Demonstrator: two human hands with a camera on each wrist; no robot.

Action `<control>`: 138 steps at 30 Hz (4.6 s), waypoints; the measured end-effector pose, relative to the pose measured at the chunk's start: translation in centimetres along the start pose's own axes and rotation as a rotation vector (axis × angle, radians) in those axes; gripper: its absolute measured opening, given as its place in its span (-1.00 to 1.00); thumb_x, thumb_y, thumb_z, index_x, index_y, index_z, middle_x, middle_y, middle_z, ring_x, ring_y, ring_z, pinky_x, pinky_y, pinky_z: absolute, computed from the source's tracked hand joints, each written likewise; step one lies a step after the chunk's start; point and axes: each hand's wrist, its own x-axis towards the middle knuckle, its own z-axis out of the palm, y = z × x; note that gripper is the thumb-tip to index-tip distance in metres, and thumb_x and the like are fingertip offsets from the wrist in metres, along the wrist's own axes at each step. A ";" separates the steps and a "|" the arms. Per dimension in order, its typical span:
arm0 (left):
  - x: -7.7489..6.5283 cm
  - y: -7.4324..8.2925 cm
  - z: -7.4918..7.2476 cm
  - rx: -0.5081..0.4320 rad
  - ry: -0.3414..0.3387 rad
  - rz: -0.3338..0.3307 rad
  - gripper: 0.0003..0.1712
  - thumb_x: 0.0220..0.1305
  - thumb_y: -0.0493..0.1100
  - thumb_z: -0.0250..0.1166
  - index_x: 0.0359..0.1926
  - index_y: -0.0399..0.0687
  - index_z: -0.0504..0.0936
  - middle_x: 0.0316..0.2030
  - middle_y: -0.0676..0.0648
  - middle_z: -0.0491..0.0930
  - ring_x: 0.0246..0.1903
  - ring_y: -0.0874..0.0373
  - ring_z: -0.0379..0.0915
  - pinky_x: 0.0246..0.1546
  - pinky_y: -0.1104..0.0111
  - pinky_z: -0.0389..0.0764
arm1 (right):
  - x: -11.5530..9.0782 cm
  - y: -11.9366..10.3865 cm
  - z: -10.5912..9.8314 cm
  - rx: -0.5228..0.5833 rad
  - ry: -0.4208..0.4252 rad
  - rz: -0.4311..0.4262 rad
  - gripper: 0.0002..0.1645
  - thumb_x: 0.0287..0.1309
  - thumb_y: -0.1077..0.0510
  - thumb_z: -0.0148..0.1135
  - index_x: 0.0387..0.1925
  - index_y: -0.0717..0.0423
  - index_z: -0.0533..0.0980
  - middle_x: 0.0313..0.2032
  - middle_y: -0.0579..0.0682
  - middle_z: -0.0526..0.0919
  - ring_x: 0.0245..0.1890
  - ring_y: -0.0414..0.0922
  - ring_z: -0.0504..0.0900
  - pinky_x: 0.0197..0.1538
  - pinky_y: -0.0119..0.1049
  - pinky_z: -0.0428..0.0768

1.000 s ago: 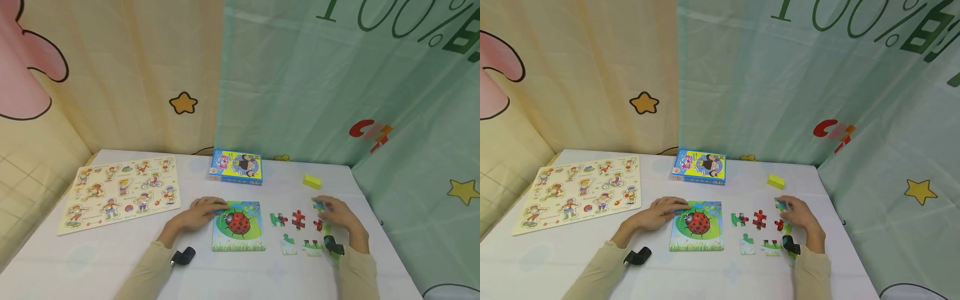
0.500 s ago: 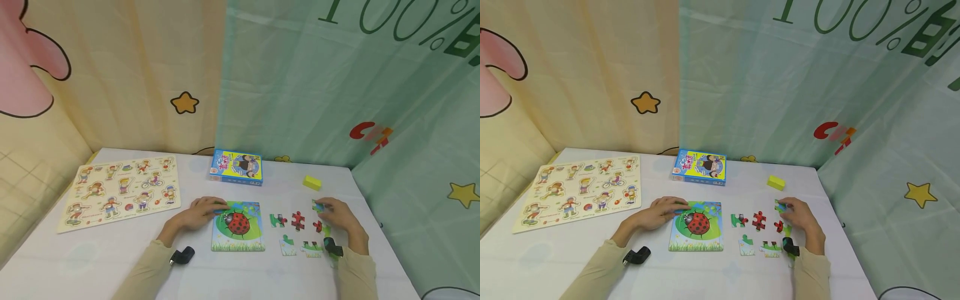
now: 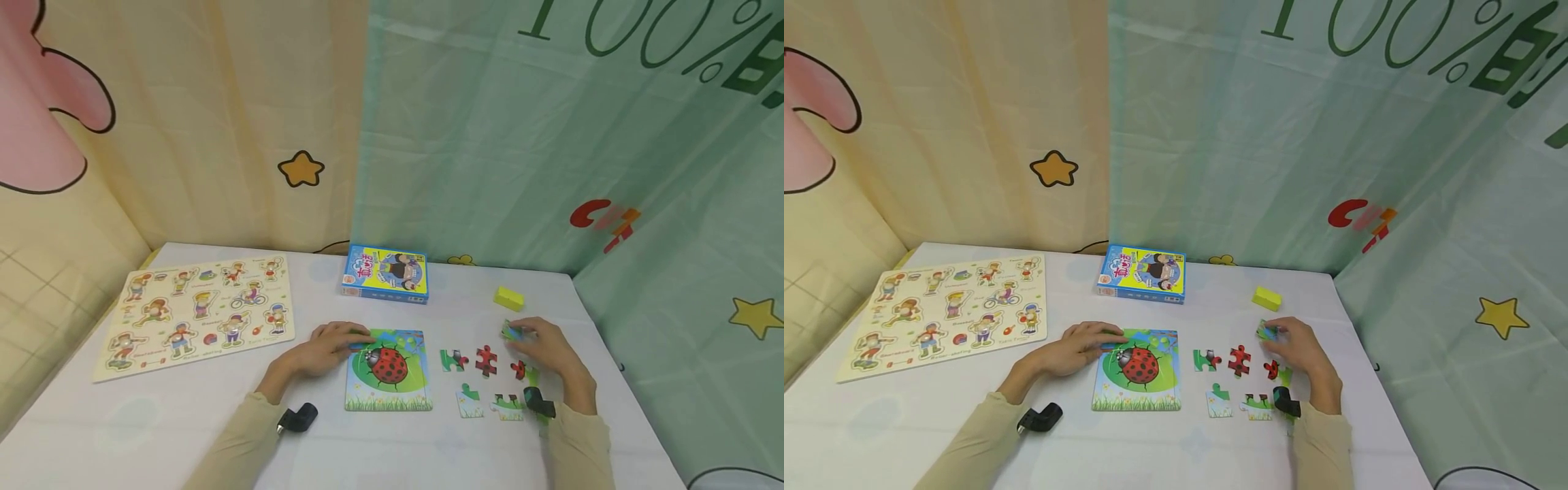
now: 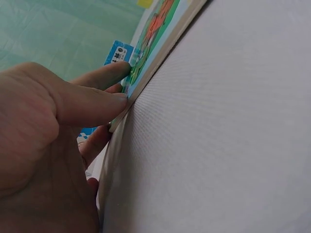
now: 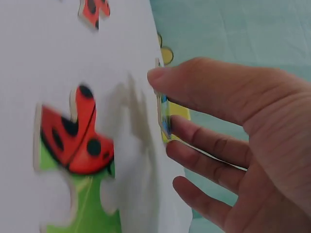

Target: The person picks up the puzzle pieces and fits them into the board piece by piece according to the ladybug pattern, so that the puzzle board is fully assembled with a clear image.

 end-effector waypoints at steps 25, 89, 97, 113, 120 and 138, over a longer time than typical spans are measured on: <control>-0.1 0.5 -0.2 0.104 -0.118 -0.013 0.25 -0.23 0.22 0.64 0.49 0.01 0.27 0.51 -0.13 0.14 0.51 -0.24 -0.12 0.48 -0.27 -0.14 | 1.2 -8.7 4.1 0.009 -0.108 -0.281 -0.57 0.15 0.04 0.43 0.05 0.05 0.63 0.05 -0.01 0.62 0.11 0.02 0.58 0.25 0.07 0.55; 2.5 1.6 0.4 0.097 -0.149 -0.216 0.41 -0.27 0.02 0.67 0.58 0.09 0.04 0.61 -0.03 -0.14 0.59 -0.12 -0.50 0.49 -0.25 -0.47 | 4.1 -15.5 8.4 -0.211 -0.230 -0.444 -0.54 0.16 0.15 0.37 0.11 0.16 0.63 0.16 0.06 0.59 0.22 0.04 0.50 0.33 -0.01 0.51; 2.5 1.5 0.4 0.097 -0.162 -0.217 0.41 -0.26 0.01 0.68 0.58 0.10 0.02 0.61 -0.01 -0.16 0.60 -0.10 -0.52 0.50 -0.24 -0.48 | 4.1 -15.1 8.5 -0.199 -0.221 -0.465 -0.58 0.19 0.15 0.36 0.08 0.20 0.63 0.18 0.06 0.62 0.25 0.06 0.51 0.35 0.00 0.49; 2.3 1.3 0.3 0.021 -0.119 -0.204 0.51 -0.34 0.00 0.72 0.59 0.04 -0.02 0.61 -0.11 -0.16 0.60 -0.10 -0.46 0.50 -0.23 -0.47 | 3.1 -12.8 8.2 0.006 -0.096 -0.419 -0.43 0.16 0.18 0.42 0.22 0.16 0.53 0.24 0.11 0.56 0.30 0.12 0.49 0.34 0.11 0.48; 2.2 1.5 0.1 0.015 -0.114 -0.196 0.48 -0.32 0.00 0.72 0.59 0.04 0.00 0.61 -0.09 -0.15 0.60 -0.08 -0.47 0.51 -0.20 -0.49 | 1.2 -11.3 6.1 0.011 -0.074 -0.348 -0.48 0.19 0.14 0.41 0.19 0.10 0.56 0.21 0.08 0.59 0.29 0.15 0.49 0.34 0.19 0.44; 1.0 0.5 -1.2 -0.061 -0.064 -0.228 0.24 -0.11 -0.10 0.63 0.55 -0.02 0.12 0.61 -0.13 -0.15 0.58 -0.21 -0.38 0.50 -0.26 -0.10 | -2.0 -8.0 4.9 -0.054 -0.112 -0.311 -0.40 0.11 0.05 0.48 0.18 0.10 0.57 0.20 0.11 0.60 0.10 0.07 0.55 0.11 0.03 0.59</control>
